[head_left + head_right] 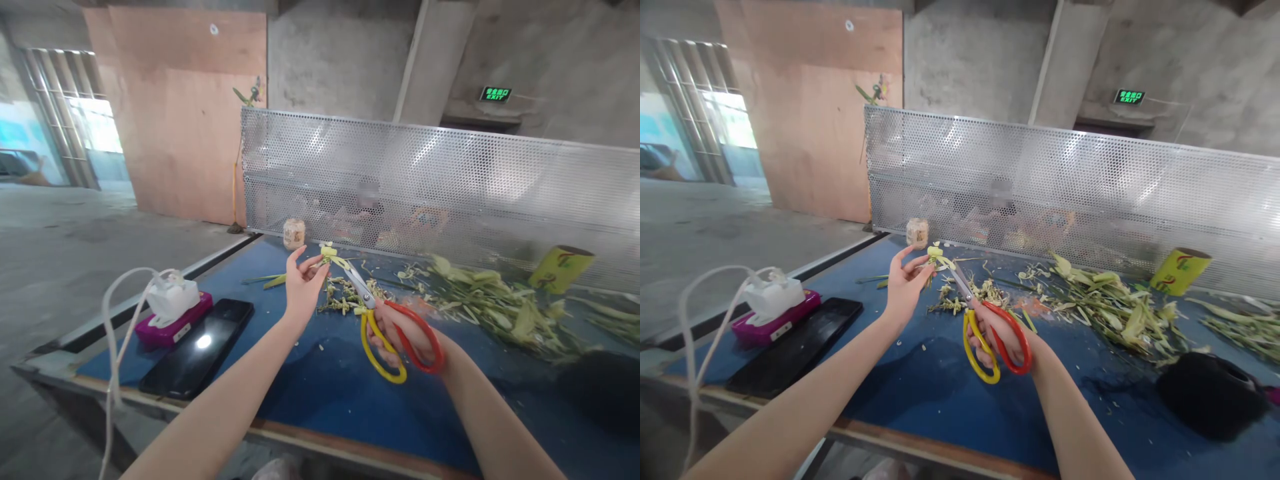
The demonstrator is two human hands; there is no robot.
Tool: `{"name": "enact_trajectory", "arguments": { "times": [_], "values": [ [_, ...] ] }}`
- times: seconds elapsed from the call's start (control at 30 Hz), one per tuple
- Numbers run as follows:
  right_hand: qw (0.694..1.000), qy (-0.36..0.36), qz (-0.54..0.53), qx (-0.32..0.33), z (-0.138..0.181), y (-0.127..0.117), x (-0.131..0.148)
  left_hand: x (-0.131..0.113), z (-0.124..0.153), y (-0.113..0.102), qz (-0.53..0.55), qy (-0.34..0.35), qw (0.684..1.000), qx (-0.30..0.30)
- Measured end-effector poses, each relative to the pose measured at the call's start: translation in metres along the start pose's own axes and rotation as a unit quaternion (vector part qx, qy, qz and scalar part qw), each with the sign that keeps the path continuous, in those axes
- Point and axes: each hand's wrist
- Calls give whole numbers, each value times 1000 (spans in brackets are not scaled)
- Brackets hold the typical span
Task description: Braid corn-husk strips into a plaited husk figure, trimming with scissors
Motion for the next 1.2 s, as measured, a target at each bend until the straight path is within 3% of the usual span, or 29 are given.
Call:
{"name": "enact_trajectory", "arguments": {
  "times": [0.5,0.7,0.83,1.2],
  "values": [
    [1000,-23,-3,-7,-3,-2,1,0,1,-4,-118,52,992,9],
    [999,-46,-25,-4,-2,-4,1,4,-2,-6,-140,59,988,-17],
    [998,-28,-20,43,-1,-2,0,7,-2,-6,-137,76,988,8],
    [1000,-1,-14,9,1,-1,0,5,1,-2,-165,111,979,43]
  ]
}}
Point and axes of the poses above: each hand's wrist, its own z-axis away from the middle knuckle, its own y-axis out of the palm, x = y × z, and after that the axes turned 2 degrees about -z, right-handed
